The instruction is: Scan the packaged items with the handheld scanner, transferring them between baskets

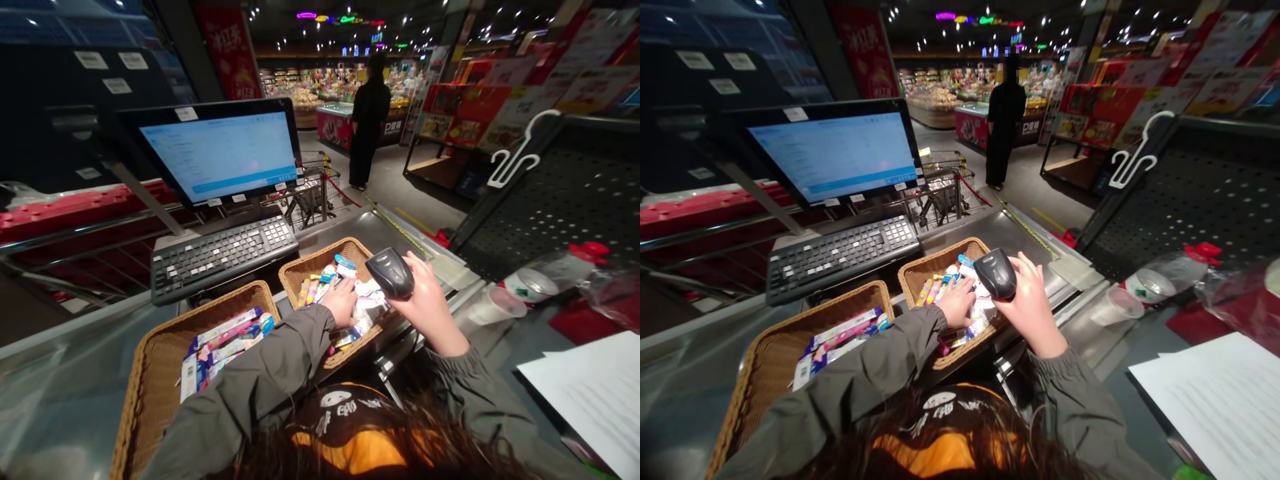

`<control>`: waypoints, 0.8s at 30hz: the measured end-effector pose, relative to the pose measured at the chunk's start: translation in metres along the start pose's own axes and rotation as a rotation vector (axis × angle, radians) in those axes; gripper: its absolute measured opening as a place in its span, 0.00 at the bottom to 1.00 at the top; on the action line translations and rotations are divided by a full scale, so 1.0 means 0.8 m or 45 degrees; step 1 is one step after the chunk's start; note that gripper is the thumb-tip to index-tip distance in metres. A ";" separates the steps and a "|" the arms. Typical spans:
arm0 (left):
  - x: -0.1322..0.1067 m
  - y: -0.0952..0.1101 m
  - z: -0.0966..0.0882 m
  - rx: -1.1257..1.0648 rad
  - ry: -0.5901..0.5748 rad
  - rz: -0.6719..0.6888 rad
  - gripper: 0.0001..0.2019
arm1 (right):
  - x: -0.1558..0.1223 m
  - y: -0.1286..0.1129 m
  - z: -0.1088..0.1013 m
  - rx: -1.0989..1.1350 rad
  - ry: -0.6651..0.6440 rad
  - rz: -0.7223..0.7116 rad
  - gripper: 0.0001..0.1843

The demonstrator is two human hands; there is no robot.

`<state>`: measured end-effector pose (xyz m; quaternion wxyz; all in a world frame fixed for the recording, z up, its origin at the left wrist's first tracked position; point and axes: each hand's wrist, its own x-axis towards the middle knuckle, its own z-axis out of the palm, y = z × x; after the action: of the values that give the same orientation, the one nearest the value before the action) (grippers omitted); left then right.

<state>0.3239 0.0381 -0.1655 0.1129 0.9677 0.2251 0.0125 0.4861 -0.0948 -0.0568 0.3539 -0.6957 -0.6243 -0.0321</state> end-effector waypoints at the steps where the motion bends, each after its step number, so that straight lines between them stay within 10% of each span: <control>1: 0.002 0.001 0.001 -0.007 0.005 0.004 0.26 | 0.001 0.004 0.000 0.000 -0.004 0.010 0.21; 11: -0.013 -0.024 -0.082 -0.033 0.182 -0.091 0.36 | 0.022 0.015 0.005 0.043 0.019 -0.021 0.22; 24: -0.157 -0.068 -0.253 0.490 0.883 -0.318 0.29 | 0.082 -0.081 0.013 0.122 0.148 -0.492 0.24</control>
<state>0.1721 0.0734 0.0232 -0.1518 0.8749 0.3637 0.2816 0.4382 -0.0354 -0.0032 0.4092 -0.5424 -0.7255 -0.1095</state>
